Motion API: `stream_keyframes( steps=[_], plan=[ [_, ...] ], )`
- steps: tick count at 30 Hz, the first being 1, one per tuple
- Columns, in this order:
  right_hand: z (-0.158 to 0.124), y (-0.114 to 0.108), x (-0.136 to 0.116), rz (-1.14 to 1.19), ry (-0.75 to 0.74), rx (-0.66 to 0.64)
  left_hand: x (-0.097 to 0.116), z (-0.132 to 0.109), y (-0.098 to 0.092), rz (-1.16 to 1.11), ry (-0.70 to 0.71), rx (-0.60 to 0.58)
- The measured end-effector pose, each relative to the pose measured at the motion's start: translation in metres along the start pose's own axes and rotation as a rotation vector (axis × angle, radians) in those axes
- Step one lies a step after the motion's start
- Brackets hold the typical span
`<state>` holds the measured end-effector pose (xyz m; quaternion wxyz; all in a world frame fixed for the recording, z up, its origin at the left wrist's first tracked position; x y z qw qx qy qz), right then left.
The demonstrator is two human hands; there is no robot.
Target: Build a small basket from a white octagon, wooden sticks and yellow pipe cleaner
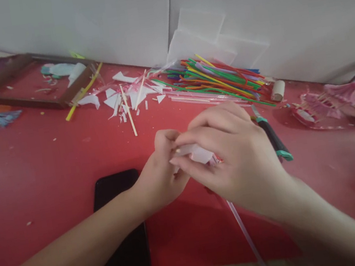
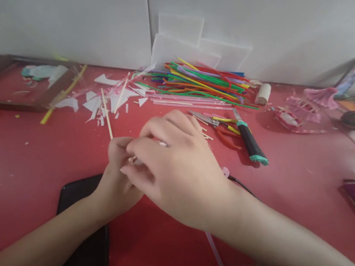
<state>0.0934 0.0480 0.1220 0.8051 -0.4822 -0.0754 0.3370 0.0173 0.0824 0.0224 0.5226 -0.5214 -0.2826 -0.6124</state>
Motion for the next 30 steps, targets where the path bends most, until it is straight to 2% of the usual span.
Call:
stream_keyframes(
  steps=[3, 5, 9, 12, 15, 19, 23, 30],
  plan=[
    [0.006, 0.002, -0.009, -0.014, -0.033, -0.005, 0.000, 0.002, -0.008, -0.034, -0.032, 0.064],
    [0.004, -0.011, -0.002, 0.082, 0.021, 0.080, -0.007, 0.004, -0.014, -0.113, -0.115, 0.114],
    [-0.024, -0.036, 0.049, 0.395, 0.339, 0.410, -0.043, 0.006, -0.016, -0.423, -0.453, 0.176],
    [-0.053, -0.028, 0.077, 0.509, 0.456, 0.529, -0.060, 0.004, -0.013, -0.578, -0.626, 0.196],
    [-0.077, -0.017, 0.091, 0.469, 0.522, 0.537, -0.063, 0.002, 0.001, -0.607, -0.717, 0.094],
    [-0.093, -0.012, 0.090, 0.350, 0.533, 0.485, -0.059, -0.003, 0.011, -0.505, -0.747, -0.007],
    [-0.095, -0.018, 0.082, 0.271, 0.435, 0.497, -0.057, -0.008, 0.014, -0.385, -0.742, -0.065],
    [-0.089, -0.017, 0.074, 0.109, 0.344, 0.394, -0.061, -0.011, 0.012, -0.317, -0.748, -0.088]
  ],
)
Point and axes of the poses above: each hand's wrist, its own z-axis towards the middle knuckle, its own y-axis out of the palm, x = y × z, the point moved 10 cm from there along z, towards the middle knuckle, and after that the axes turned 2 degrees about -y, right-handed, at the moved point
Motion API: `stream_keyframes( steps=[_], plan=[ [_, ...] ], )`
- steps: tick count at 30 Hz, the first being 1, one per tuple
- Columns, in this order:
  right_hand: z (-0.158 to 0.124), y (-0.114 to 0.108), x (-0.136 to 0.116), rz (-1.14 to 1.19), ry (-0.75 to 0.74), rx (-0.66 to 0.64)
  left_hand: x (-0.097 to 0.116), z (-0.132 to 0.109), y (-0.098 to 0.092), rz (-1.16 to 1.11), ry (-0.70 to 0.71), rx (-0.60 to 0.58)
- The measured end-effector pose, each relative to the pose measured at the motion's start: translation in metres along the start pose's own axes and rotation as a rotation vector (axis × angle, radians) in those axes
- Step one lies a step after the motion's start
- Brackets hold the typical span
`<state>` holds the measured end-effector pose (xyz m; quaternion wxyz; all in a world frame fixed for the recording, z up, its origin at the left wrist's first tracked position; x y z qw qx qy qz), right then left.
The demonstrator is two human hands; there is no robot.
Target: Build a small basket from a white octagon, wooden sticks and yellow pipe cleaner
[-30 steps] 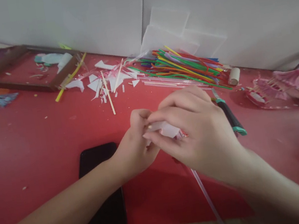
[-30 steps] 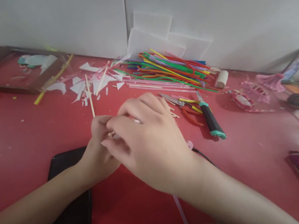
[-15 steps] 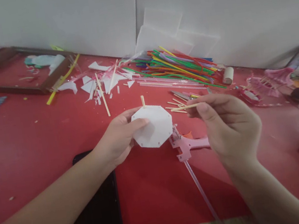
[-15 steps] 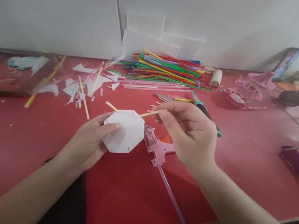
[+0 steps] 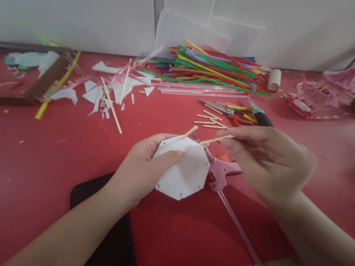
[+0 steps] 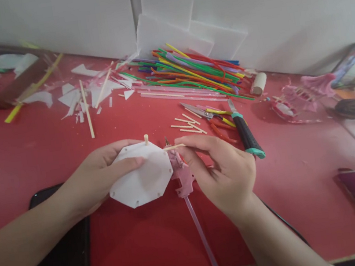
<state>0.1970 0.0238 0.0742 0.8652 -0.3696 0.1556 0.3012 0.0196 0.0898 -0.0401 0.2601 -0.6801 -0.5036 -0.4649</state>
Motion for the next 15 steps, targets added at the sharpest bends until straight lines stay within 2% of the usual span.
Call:
stream_keyframes(
  steps=[11, 15],
  plan=[
    [-0.001, 0.004, -0.010, -0.066, -0.109, -0.022, 0.005, -0.001, -0.002, 0.038, 0.015, 0.027],
    [-0.001, 0.004, -0.021, -0.129, -0.214, -0.004, 0.007, -0.003, 0.001, 0.063, 0.022, -0.004]
  ],
)
Point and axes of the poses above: each hand's wrist, its own z-axis towards the middle knuckle, its own y-axis out of the palm, x = y × z, the point moved 10 cm from there along z, towards the middle knuckle, and after that the axes turned 2 degrees about -y, right-handed, at the moved point
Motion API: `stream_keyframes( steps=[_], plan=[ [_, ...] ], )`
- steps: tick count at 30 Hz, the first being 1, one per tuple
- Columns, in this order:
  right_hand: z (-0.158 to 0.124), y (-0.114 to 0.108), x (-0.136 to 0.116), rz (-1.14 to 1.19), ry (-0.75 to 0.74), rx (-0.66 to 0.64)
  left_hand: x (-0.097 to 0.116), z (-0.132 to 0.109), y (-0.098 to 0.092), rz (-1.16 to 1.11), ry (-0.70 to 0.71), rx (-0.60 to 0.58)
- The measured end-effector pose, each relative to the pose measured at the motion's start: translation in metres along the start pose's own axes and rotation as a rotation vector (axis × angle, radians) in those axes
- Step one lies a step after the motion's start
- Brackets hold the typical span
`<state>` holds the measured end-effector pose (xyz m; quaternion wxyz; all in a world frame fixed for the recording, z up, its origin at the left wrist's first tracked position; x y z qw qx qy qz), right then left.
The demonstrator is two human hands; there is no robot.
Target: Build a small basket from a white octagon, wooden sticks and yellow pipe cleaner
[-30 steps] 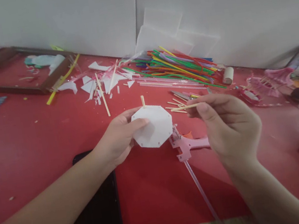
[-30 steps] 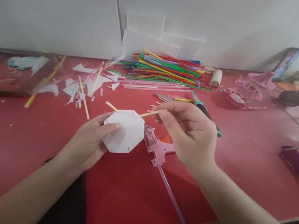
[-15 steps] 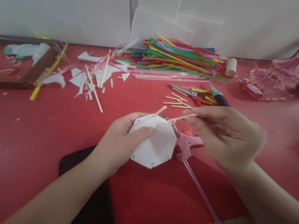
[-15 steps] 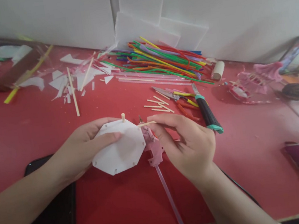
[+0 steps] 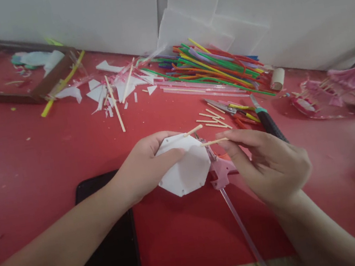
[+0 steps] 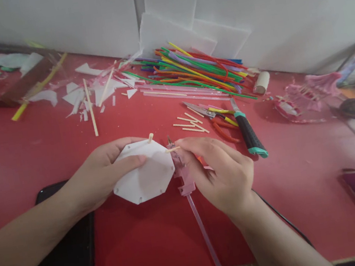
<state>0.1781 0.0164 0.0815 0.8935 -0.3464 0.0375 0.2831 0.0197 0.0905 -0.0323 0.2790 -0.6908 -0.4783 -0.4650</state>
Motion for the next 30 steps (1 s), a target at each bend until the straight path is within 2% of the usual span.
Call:
stream_keyframes(
  steps=[7, 30],
  plan=[
    [0.001, -0.003, -0.009, -0.030, -0.086, 0.000, 0.004, 0.000, 0.002, 0.009, 0.020, -0.019],
    [0.000, 0.002, -0.005, 0.067, 0.000, -0.027, 0.000, -0.001, 0.011, -0.149, -0.040, -0.080]
  ],
)
Point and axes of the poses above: each hand's wrist, its own z-axis towards the middle knuckle, its own y-axis out of the palm, x = y × z, the point moved 10 cm from there along z, towards the middle knuckle, and after that the axes turned 2 degrees about -y, right-handed, at the moved point
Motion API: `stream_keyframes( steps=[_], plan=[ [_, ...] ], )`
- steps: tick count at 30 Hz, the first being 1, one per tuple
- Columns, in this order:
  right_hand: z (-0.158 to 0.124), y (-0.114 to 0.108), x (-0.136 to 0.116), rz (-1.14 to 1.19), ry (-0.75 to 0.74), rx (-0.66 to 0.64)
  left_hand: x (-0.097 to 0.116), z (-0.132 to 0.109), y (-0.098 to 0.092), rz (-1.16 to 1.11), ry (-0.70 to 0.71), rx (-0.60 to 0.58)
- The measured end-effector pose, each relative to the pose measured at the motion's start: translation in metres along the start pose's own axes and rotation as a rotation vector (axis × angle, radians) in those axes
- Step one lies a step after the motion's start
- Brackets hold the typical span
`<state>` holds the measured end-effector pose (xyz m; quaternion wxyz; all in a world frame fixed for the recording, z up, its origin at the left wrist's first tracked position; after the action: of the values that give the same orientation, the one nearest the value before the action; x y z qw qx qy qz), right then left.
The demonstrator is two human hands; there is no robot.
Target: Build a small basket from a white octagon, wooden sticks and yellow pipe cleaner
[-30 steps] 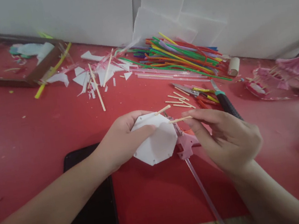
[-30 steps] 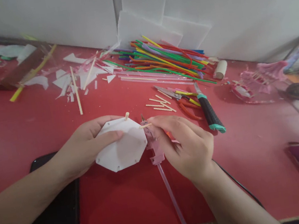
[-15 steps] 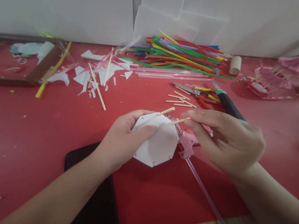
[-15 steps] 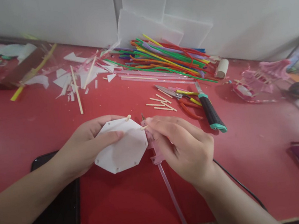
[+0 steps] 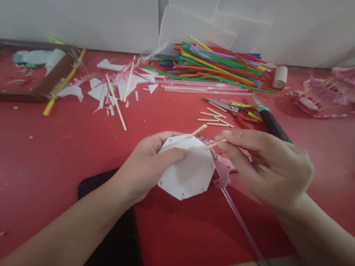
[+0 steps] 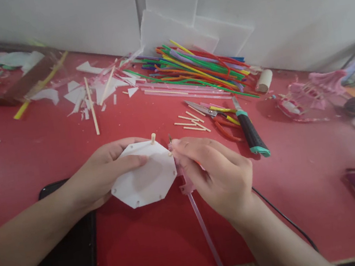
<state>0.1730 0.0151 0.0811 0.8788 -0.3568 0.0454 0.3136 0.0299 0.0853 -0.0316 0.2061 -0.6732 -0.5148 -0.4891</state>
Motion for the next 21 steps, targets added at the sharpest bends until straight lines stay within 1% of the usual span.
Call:
stream_keyframes(
  steps=[6, 10, 13, 15, 17, 18, 19, 21],
  plan=[
    [0.001, 0.001, -0.005, 0.000, -0.027, -0.007, -0.003, 0.000, -0.003, 0.039, -0.035, 0.022],
    [0.002, 0.003, -0.005, 0.018, -0.034, -0.019, -0.002, -0.001, -0.003, 0.036, -0.019, 0.030],
    [0.001, 0.008, -0.003, 0.114, -0.024, -0.050, -0.001, -0.001, -0.002, -0.033, -0.002, 0.034],
    [0.001, 0.006, 0.007, 0.215, 0.030, -0.020, 0.001, 0.000, -0.005, -0.107, 0.022, 0.067],
    [0.001, 0.000, 0.025, 0.246, 0.133, 0.052, 0.003, 0.001, -0.011, -0.176, 0.041, 0.119],
    [0.000, -0.004, 0.036, 0.216, 0.187, 0.082, 0.004, 0.002, -0.014, -0.204, 0.045, 0.143],
    [0.000, -0.006, 0.046, 0.156, 0.229, 0.087, 0.005, 0.003, -0.017, -0.227, 0.046, 0.162],
    [0.002, -0.005, 0.065, -0.011, 0.273, 0.029, 0.005, 0.006, -0.022, -0.255, 0.042, 0.182]
  ],
)
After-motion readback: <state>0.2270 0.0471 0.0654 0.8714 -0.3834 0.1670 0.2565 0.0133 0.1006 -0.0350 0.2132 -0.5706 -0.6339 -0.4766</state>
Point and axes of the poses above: each hand's wrist, its own z-axis towards the middle knuckle, its own y-axis out of the palm, x = y × z, the point moved 10 cm from there along z, towards the middle knuckle, and after that the axes turned 2 degrees about -y, right-handed, at the moved point
